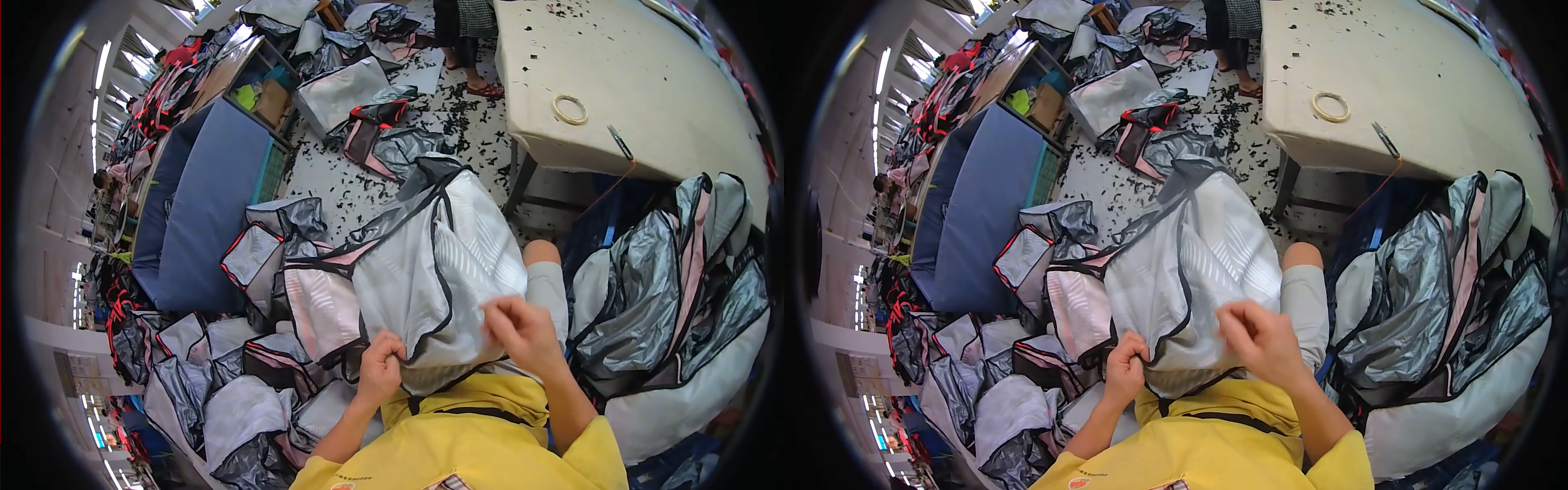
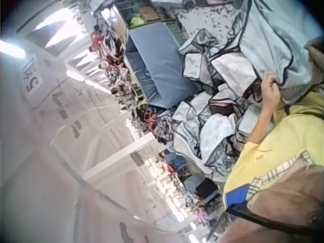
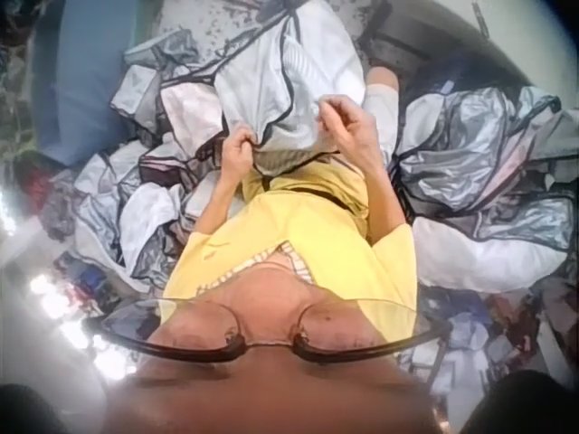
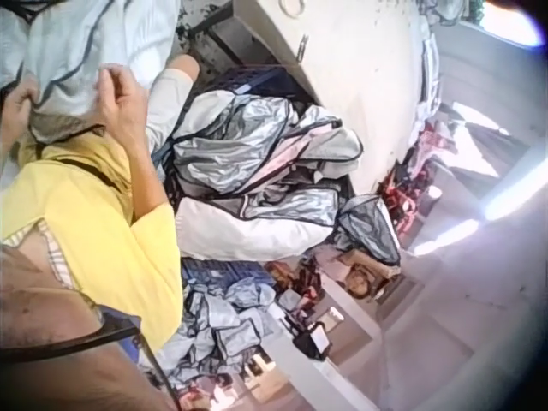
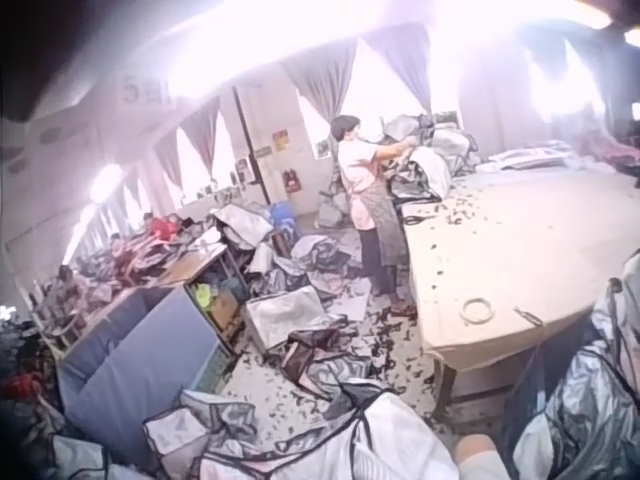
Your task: Inspecting and organizing grey and pink insulated bags in a manufacturing facility.
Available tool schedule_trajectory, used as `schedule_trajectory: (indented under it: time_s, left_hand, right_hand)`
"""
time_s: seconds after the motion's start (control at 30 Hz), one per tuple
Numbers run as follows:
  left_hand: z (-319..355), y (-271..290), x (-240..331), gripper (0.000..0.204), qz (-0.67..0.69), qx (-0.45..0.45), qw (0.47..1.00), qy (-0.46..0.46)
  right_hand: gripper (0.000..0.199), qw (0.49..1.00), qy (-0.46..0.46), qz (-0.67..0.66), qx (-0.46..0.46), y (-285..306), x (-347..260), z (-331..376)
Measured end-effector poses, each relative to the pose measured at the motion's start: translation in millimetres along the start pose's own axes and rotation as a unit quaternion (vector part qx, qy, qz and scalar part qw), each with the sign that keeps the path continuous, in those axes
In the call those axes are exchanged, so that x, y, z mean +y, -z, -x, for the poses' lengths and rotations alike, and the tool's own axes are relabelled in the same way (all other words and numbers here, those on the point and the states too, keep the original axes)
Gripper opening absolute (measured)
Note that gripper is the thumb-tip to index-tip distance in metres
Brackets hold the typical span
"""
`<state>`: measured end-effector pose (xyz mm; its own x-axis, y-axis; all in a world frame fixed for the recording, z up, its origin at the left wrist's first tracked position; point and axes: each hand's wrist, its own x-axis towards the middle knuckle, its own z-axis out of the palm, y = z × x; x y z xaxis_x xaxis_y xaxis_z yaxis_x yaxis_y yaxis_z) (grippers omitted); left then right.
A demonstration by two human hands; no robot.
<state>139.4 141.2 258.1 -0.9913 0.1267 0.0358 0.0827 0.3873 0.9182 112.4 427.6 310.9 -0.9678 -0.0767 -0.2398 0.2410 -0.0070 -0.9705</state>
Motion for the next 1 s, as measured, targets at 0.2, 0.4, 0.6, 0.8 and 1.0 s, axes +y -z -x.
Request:
schedule_trajectory:
  time_s: [0.2, 0.4, 0.6, 0.8, 1.0]
  left_hand:
    - [13.8, -4.5, 6.3, 0.018, -0.047, -0.036, 0.998, -0.003]
    - [22.0, -2.8, 4.9, 0.018, -0.055, -0.047, 0.997, -0.01]
    - [11.4, -12.9, 3.2, 0.016, -0.085, -0.104, 0.985, -0.11]
    - [-5.3, -26.9, -0.4, 0.01, -0.107, -0.111, 0.978, -0.143]
    - [-7.8, -48.3, -3.3, 0.011, -0.112, -0.119, 0.973, -0.162]
  right_hand:
    - [0.035, 0.859, 0.269, 0.381, 0.211, -28.0, 17.2, -84.1]
    - [0.023, 0.937, -0.008, 0.32, 0.136, -17.8, 60.2, -71.4]
    - [0.023, 0.923, 0.021, 0.351, 0.158, 2.2, 83.4, -55.0]
    - [0.021, 0.877, -0.049, 0.46, 0.129, 13.6, 64.1, -74.4]
    - [0.025, 0.899, 0.124, 0.397, 0.136, 3.5, 23.2, -118.7]
